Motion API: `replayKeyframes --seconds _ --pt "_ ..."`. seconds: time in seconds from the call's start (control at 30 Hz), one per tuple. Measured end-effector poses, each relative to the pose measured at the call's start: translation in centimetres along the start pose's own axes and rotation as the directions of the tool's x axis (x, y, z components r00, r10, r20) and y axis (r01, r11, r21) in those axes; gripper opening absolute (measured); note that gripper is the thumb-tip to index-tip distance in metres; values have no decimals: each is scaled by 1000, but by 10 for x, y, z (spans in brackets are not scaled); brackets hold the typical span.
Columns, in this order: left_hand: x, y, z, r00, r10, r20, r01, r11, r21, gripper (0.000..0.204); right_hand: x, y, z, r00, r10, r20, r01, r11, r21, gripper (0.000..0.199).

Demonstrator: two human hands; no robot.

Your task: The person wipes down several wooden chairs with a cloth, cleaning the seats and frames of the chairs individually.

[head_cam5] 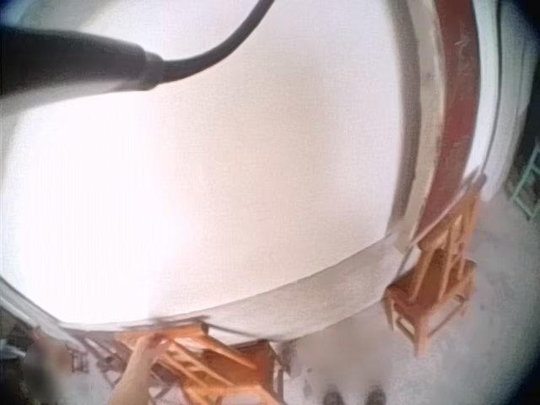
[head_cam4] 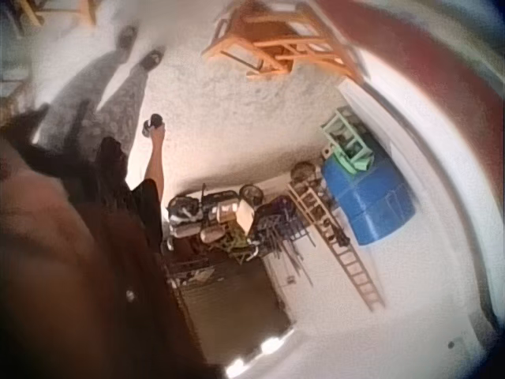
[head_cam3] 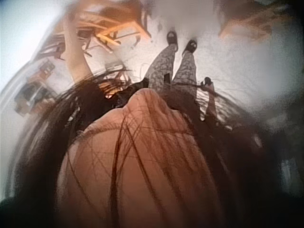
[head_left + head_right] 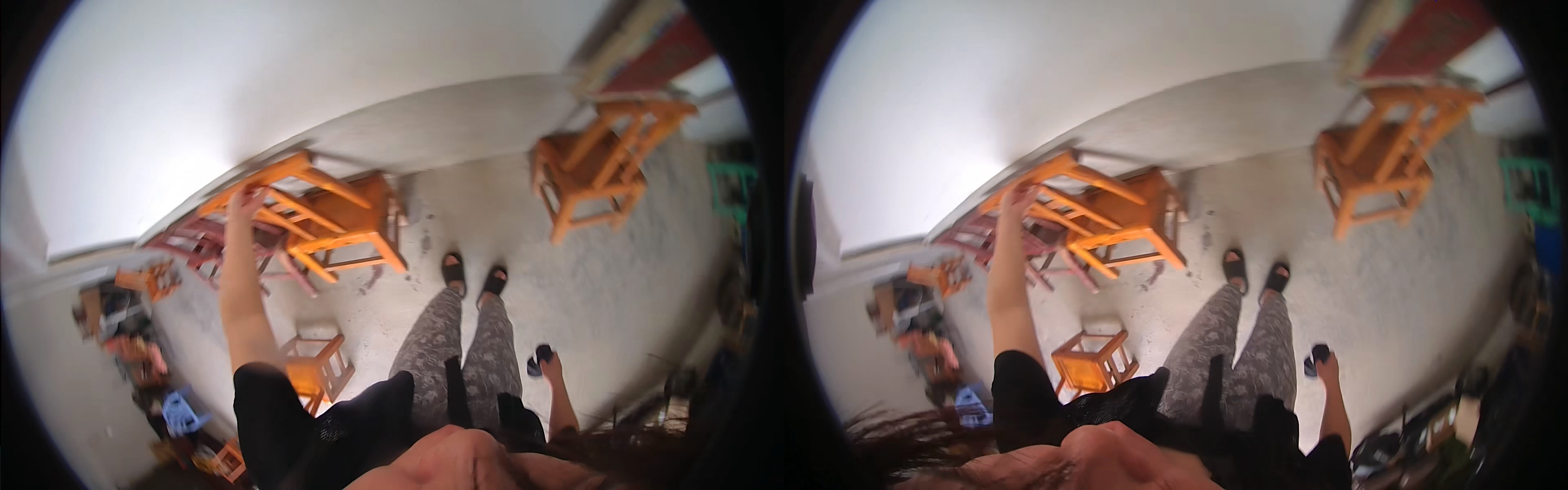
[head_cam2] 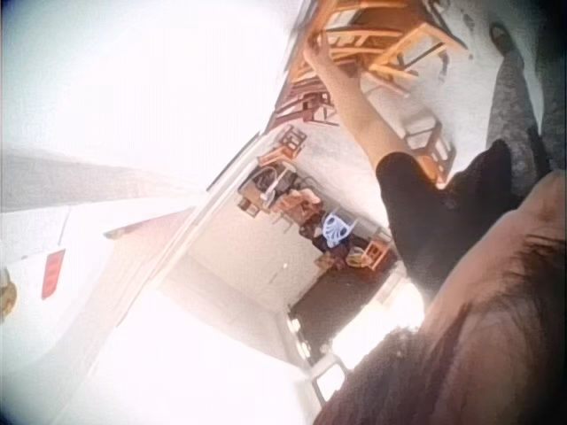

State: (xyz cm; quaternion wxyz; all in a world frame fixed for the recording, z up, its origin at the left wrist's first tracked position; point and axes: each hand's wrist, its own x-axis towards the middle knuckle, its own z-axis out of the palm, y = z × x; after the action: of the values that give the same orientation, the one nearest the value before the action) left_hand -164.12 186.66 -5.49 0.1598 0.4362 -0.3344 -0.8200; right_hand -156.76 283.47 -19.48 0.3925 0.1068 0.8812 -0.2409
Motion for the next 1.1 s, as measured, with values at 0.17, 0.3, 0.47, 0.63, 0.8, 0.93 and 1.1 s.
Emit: replayKeyframes --seconds 0.17,0.3,0.47,0.63,0.8,0.93,1.1 --pt "13 -9 -9 958 286 33 -287 955 79 22 7 -43 -20 959 -224 -175 220 975 -41 45" --pt "-27 -99 40 913 351 -206 -269 900 342 29 -10 -70 -61 868 -387 -311 366 922 -126 55" --pt "-92 -218 91 989 -117 94 38 804 593 12 27 -108 -112 836 290 -466 276 513 813 38" --pt "-147 -300 295 922 -137 362 -182 671 719 22 34 -154 -173 856 -7 -516 514 100 852 35" --pt "-194 -390 478 666 -219 713 -610 391 689 51 44 -126 -213 941 -90 -327 330 462 823 32" --pt "-191 -451 572 516 114 849 -855 128 503 74 50 -73 -223 946 85 -312 305 84 948 29" --pt "-145 -462 636 467 295 834 -837 -158 524 70 58 -33 -260 930 -214 -299 362 389 847 27"
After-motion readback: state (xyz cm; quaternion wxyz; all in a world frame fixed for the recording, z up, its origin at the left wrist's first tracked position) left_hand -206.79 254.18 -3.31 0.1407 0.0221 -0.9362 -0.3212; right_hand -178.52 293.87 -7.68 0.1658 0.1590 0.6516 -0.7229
